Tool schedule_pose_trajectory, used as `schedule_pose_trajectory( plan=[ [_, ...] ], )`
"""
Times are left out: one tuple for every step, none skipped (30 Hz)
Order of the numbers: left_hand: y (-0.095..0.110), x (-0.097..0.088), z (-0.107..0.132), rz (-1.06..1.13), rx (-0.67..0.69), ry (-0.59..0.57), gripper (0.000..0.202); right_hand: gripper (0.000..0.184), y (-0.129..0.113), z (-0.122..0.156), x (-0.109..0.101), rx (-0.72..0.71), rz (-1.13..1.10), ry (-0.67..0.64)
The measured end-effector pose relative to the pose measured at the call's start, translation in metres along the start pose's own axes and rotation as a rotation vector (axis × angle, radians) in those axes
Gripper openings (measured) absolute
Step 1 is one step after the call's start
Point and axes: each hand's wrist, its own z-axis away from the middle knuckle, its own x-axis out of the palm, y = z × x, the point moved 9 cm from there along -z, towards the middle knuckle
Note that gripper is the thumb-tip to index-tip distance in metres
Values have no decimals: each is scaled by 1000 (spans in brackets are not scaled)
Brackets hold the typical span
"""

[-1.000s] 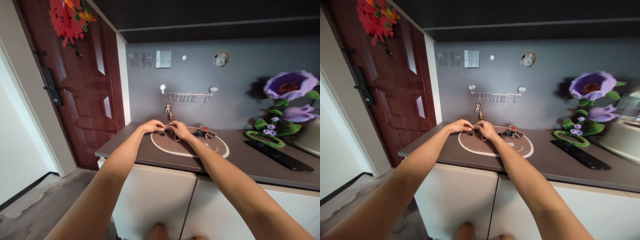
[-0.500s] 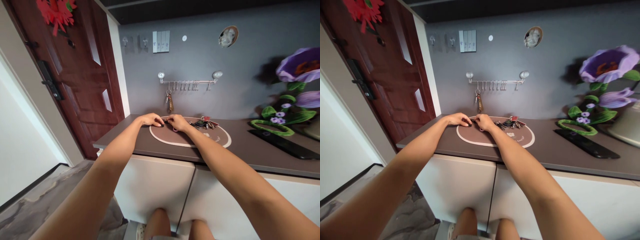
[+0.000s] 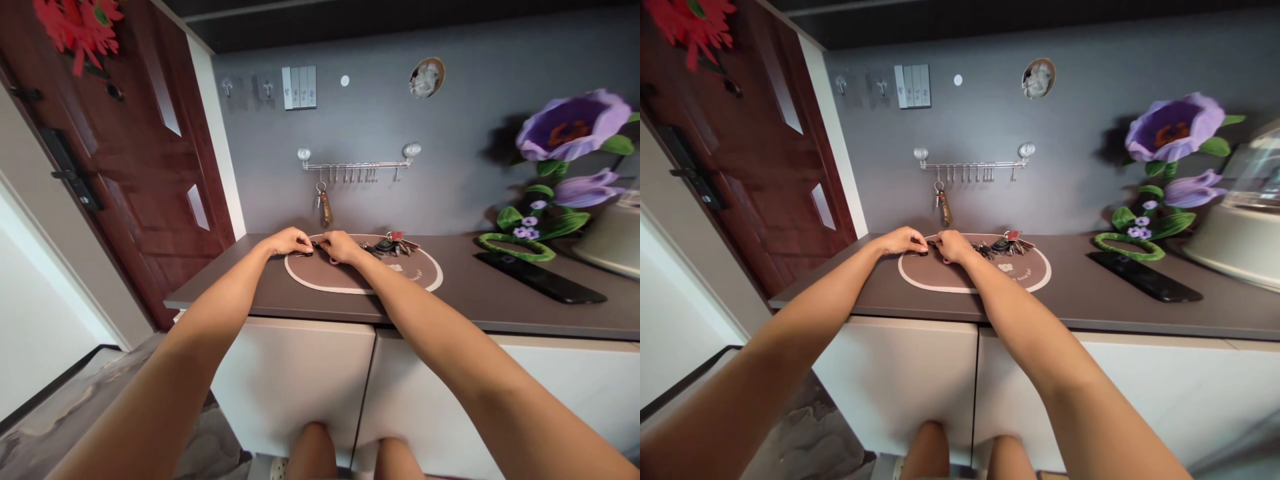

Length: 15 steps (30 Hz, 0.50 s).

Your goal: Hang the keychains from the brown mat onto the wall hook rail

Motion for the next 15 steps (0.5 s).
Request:
schedule_pose_trajectory(
  plan=[
    [1,-1,0,5,5,18,25,23,-1,0,-1,6,9,-5],
    [3,-3,1,7,10,38,25,23,-1,1,-2,10,17,-5],
    [5,-4,1,8,15,61,25,23,-1,1,-2,14,21,-2],
    [7,-6,2,8,21,83,25,23,-2,1,-3,16,19,6],
    [9,-8,2,10,29,103,26,23,-2,1,-4,12,9,17],
    [12,-10,2,13,41,124,26,22,-3,1,-5,4,-7,30],
    [14,-11,3,22,55,143,27,22,-4,1,-6,-7,-30,46],
    [17,-13,3,37,69,161,27,21,-6,1,-7,-18,-59,63],
    [18,-14,3,59,80,178,28,20,-7,1,-8,-27,-91,82],
    [19,-15,3,86,88,193,29,20,-8,1,-10,-34,-121,99],
    [19,-17,3,116,93,210,30,19,-9,1,-11,-37,-148,113],
    [19,-18,3,150,96,225,31,20,-10,2,-12,-38,-173,125],
    [19,-19,3,186,99,239,31,20,-11,2,-13,-37,-197,136],
    [19,-21,3,221,103,253,32,21,-11,3,-14,-31,-221,147],
    [18,-22,3,253,108,266,32,21,-12,3,-15,-20,-245,158]
  ],
)
